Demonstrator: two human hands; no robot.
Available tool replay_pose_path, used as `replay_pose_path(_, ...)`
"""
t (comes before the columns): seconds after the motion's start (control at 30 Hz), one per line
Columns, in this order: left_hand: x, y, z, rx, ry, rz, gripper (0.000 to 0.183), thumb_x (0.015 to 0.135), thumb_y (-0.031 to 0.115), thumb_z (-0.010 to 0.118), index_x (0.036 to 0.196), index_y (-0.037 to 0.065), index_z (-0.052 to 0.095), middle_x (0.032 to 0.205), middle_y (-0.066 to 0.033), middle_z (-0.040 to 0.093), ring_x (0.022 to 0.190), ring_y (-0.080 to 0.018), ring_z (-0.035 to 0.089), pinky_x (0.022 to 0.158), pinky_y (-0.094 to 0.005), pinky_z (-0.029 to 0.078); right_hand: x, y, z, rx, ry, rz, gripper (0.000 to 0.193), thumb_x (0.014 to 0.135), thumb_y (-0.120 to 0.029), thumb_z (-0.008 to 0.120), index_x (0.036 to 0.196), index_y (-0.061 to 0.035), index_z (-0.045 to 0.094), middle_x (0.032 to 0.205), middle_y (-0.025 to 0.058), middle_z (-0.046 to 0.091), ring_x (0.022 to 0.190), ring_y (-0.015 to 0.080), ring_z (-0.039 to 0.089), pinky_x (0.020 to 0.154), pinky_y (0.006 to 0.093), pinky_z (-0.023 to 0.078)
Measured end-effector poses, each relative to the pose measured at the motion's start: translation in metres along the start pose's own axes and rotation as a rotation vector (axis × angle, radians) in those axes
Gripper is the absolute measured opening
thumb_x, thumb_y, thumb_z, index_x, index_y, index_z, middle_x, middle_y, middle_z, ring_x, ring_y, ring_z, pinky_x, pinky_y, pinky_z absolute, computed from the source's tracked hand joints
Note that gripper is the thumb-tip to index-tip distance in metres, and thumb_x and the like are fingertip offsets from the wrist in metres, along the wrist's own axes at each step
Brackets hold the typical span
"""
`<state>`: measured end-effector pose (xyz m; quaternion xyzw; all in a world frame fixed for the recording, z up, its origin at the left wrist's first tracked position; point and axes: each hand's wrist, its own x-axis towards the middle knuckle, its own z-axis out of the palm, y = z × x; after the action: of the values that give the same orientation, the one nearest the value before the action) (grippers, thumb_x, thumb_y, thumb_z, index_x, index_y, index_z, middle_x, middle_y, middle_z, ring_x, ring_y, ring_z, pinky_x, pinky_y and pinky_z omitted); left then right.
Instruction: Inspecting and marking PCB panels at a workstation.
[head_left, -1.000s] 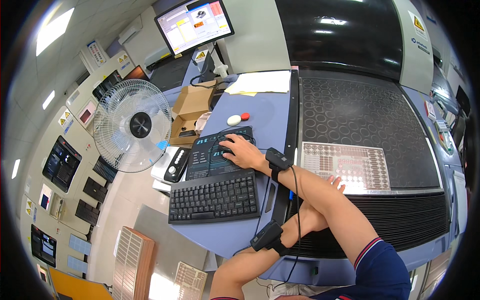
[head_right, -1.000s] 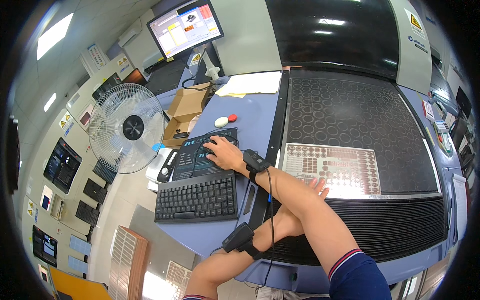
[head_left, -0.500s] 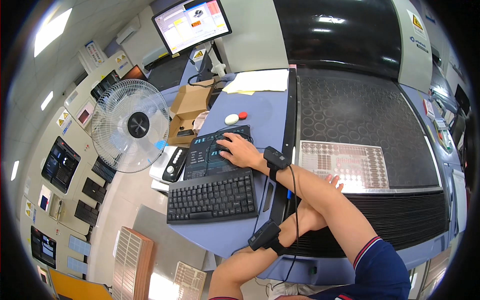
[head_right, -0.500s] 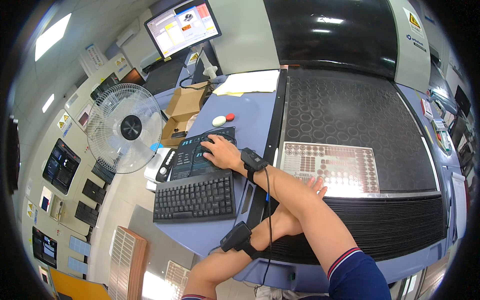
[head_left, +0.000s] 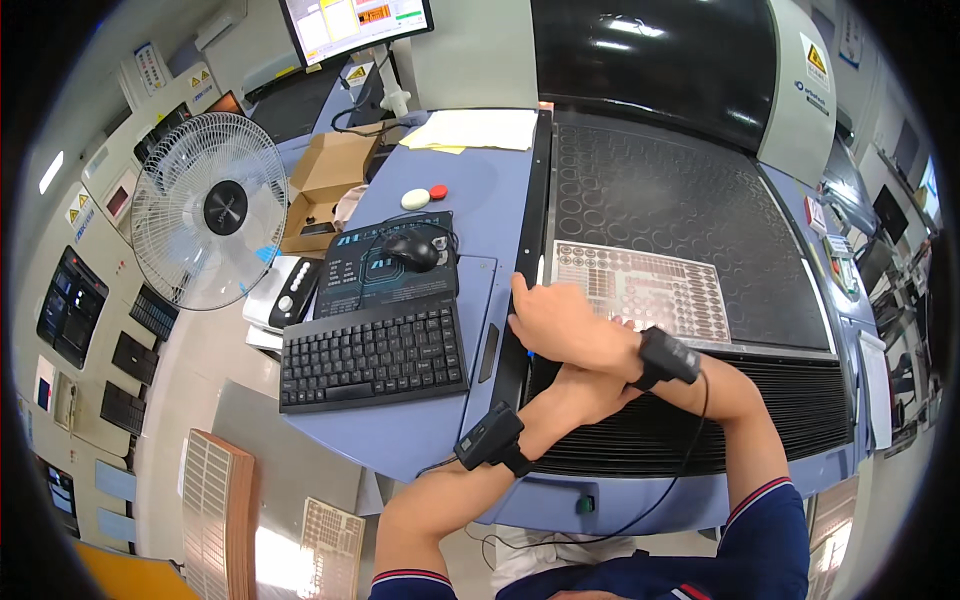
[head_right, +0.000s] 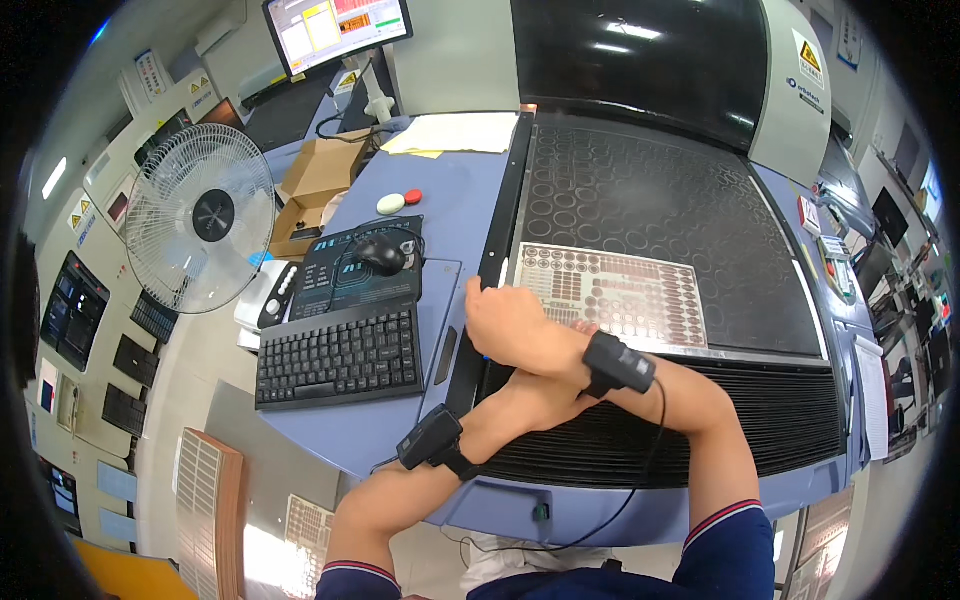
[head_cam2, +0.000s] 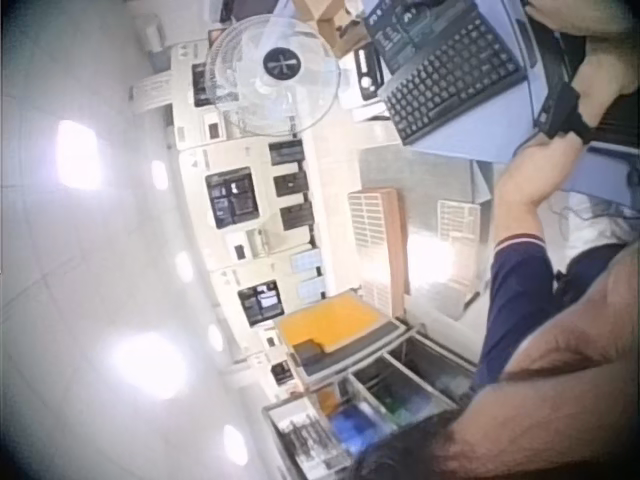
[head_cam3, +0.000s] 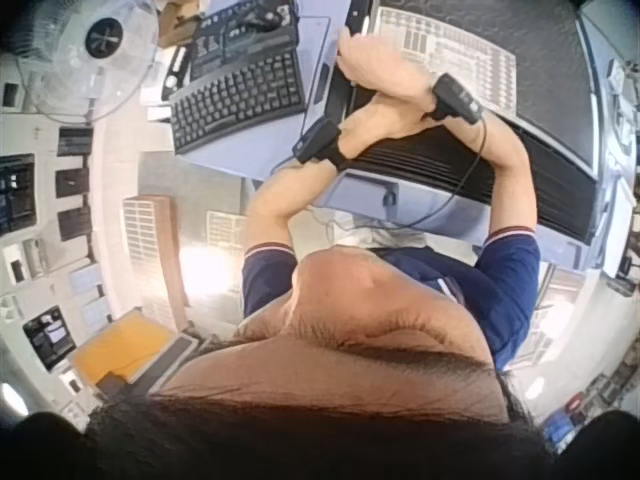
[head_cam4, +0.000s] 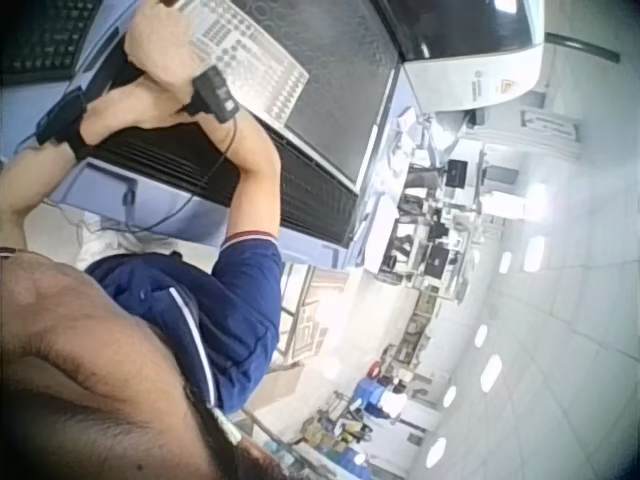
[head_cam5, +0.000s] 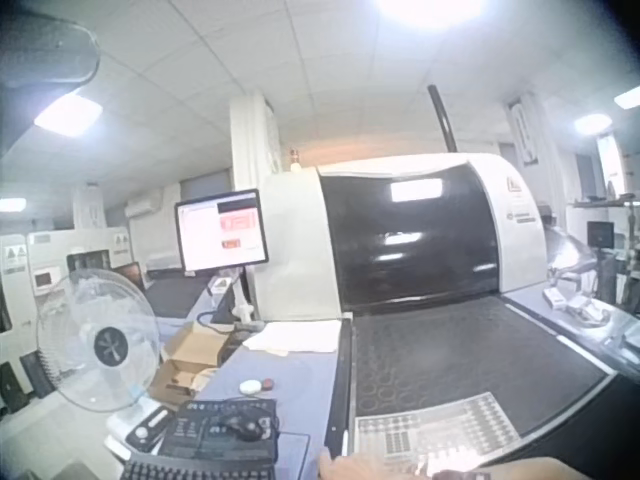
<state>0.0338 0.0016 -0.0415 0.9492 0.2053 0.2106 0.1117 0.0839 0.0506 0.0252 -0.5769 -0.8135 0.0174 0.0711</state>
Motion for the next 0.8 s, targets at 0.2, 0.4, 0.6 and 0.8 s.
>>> replay_pose_path(0.2,-0.009,-0.011,-0.007,-0.013,0.151,0.061,0.056,0.095,0.04,0.062,0.13,-0.003,0.057,0.133,-0.0218,0.059,0.129,-0.0373,0.051,0.113,-0.0457,0.036,0.029,0.009,0.033,-0.329,0.281,0.038,0.06,0.081,-0.006,0.063,0.132,0.0202,0.044,0.087,0.0224,0.068,0.071,0.0306,0.073,0.056,0.0371,0.059)
replay_pose_path(0.4,-0.002,-0.009,-0.013,-0.042,0.158,0.057,0.053,0.092,0.037,0.063,0.123,-0.005,0.061,0.121,-0.0258,0.063,0.128,-0.0421,0.05,0.113,-0.0509,0.034,0.068,0.052,0.049,-0.186,0.375,0.159,0.027,0.08,-0.007,0.063,0.105,0.004,0.063,0.088,0.0205,0.069,0.084,0.0347,0.07,0.07,0.0421,0.056)
replay_pose_path(0.6,-0.003,-0.015,-0.007,0.055,0.007,-0.094,0.048,0.095,0.031,0.058,0.128,-0.003,0.058,0.128,-0.0268,0.06,0.129,-0.0417,0.05,0.115,-0.0517,0.032,0.093,0.038,0.051,-0.417,0.66,-0.14,0.011,0.077,-0.018,0.067,0.077,-0.0115,0.075,0.081,0.0076,0.07,0.091,0.0278,0.062,0.088,0.0399,0.042)
replay_pose_path(0.8,0.007,-0.015,0.011,0.059,0.287,0.045,0.05,0.095,0.036,0.06,0.127,-0.003,0.06,0.133,-0.0242,0.058,0.13,-0.0415,0.049,0.114,-0.052,0.033,0.122,0.035,0.018,-0.67,0.261,-0.768,0.014,0.077,-0.022,0.069,0.064,-0.0168,0.07,0.07,0.0009,0.067,0.074,0.0202,0.065,0.067,0.0332,0.048)
